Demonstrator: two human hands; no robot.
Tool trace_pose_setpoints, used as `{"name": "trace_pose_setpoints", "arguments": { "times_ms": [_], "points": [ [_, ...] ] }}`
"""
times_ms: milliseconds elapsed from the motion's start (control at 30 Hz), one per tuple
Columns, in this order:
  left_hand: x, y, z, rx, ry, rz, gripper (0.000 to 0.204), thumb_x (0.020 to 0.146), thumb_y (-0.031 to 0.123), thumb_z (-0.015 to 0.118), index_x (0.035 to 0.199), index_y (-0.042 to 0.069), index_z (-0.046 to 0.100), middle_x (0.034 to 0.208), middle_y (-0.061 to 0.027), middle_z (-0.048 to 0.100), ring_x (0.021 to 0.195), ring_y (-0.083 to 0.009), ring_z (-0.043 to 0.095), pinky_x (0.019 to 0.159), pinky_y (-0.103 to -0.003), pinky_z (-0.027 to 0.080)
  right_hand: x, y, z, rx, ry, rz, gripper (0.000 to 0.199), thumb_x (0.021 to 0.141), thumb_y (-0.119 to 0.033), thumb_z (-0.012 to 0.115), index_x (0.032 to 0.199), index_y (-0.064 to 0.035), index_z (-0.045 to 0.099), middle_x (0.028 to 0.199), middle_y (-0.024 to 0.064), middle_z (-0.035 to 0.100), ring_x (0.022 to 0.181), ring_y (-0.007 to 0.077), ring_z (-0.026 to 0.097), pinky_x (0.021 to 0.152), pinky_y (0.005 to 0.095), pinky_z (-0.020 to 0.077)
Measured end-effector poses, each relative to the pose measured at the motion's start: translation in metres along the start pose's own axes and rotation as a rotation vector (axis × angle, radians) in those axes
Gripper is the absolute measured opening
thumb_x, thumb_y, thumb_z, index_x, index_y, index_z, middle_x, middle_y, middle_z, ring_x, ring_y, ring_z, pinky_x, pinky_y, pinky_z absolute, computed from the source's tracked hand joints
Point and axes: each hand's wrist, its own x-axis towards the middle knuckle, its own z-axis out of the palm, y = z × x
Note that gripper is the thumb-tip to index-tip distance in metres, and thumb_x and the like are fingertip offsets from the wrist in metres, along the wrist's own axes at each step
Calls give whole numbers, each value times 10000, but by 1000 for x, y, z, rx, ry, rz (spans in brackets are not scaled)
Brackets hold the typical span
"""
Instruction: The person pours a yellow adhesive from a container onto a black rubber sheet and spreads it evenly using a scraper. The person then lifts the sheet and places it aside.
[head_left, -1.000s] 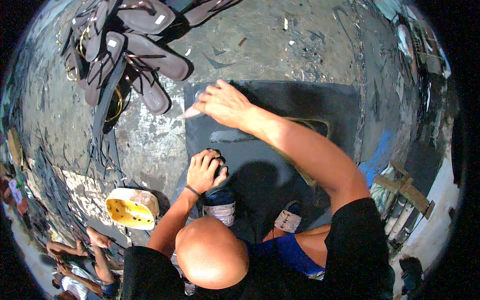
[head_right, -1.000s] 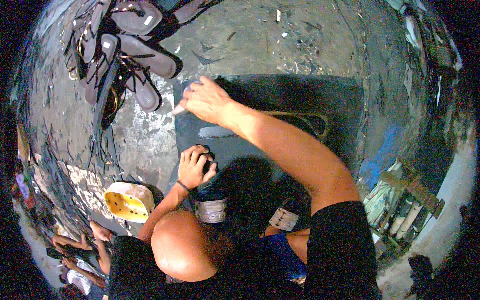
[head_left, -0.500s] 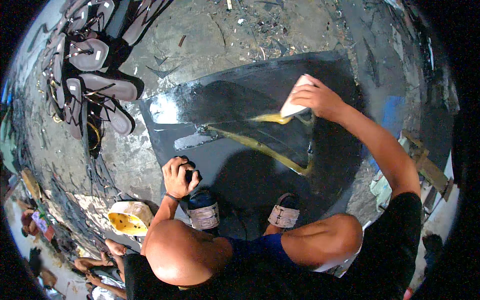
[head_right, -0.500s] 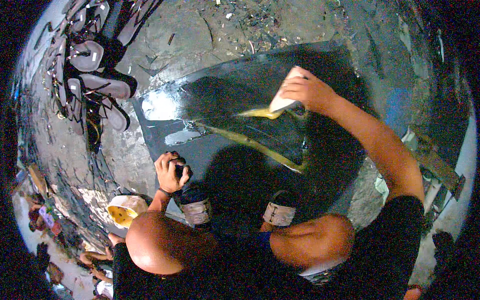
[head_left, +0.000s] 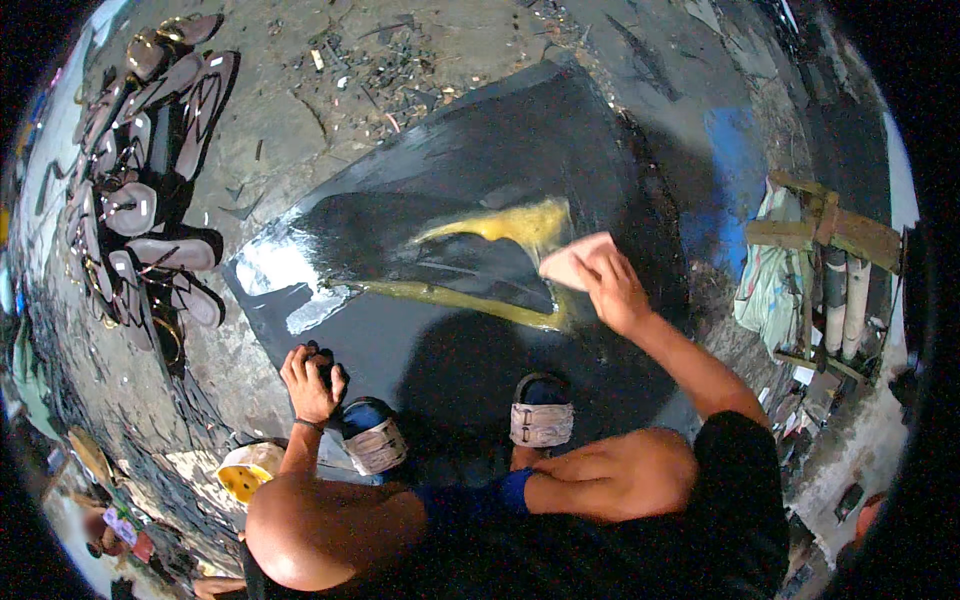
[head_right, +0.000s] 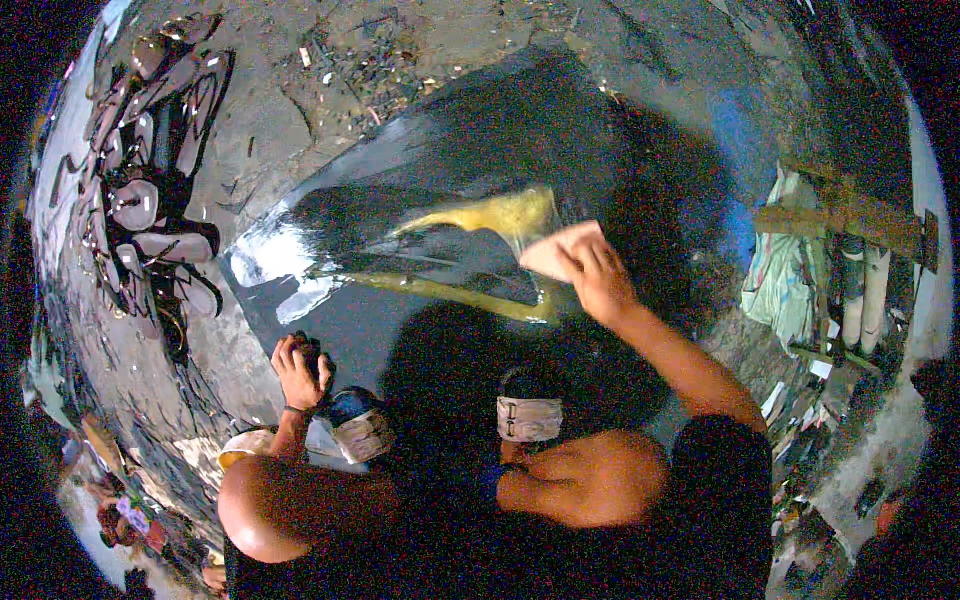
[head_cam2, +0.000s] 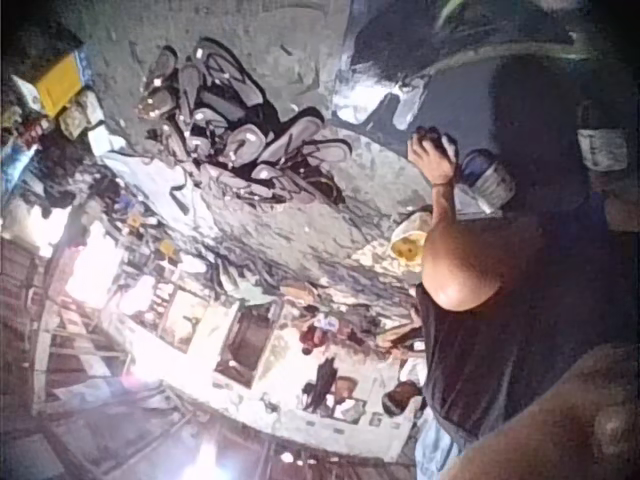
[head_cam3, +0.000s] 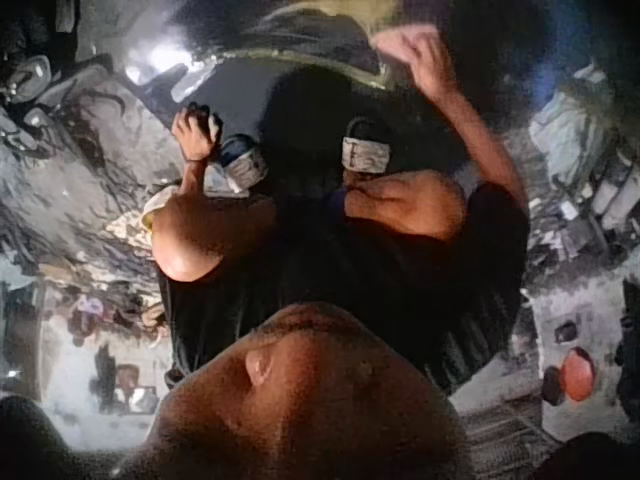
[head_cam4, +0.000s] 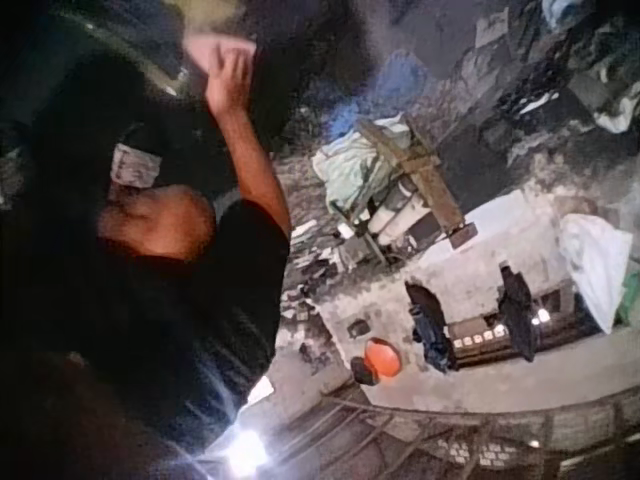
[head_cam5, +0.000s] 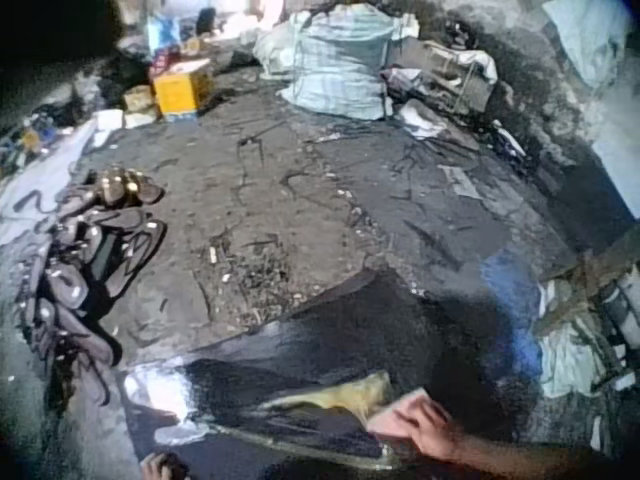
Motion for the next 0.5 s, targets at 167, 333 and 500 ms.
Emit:
{"name": "trace_pose_setpoints", "arguments": {
  "times_ms": [167, 333, 500],
  "points": [
    [10, 20, -24, -34, -128, -33, 436, 861, 185, 633, 1223, -22, 504, 1345, -226, 446, 1260, -435, 404, 1084, -505, 322, 42, 12, -57, 390, 102, 469, 245, 891, -156, 626, 1064, 16, 643, 936, 198, 612, 888, 394, 609, 782, 433, 484],
    [-1, 14, -46, -121, -104, -163, 443, 878, 133, 645, 1275, -2, 500, 1366, -202, 459, 1281, -394, 422, 1094, -458, 336, 108, 13, 15, 188, 68, 530, 219, 879, -172, 595, 1023, -8, 615, 902, 222, 597, 783, 443, 597, 697, 524, 485],
    [-31, 35, -41, -147, 97, -540, 553, 869, 154, 692, 1350, 3, 463, 1362, -217, 453, 1276, -398, 403, 1084, -486, 316, 165, -101, 17, 306, -44, 485, 220, 895, -167, 570, 1040, -5, 602, 906, 236, 601, 834, 448, 604, 730, 526, 491]
  ]
}}
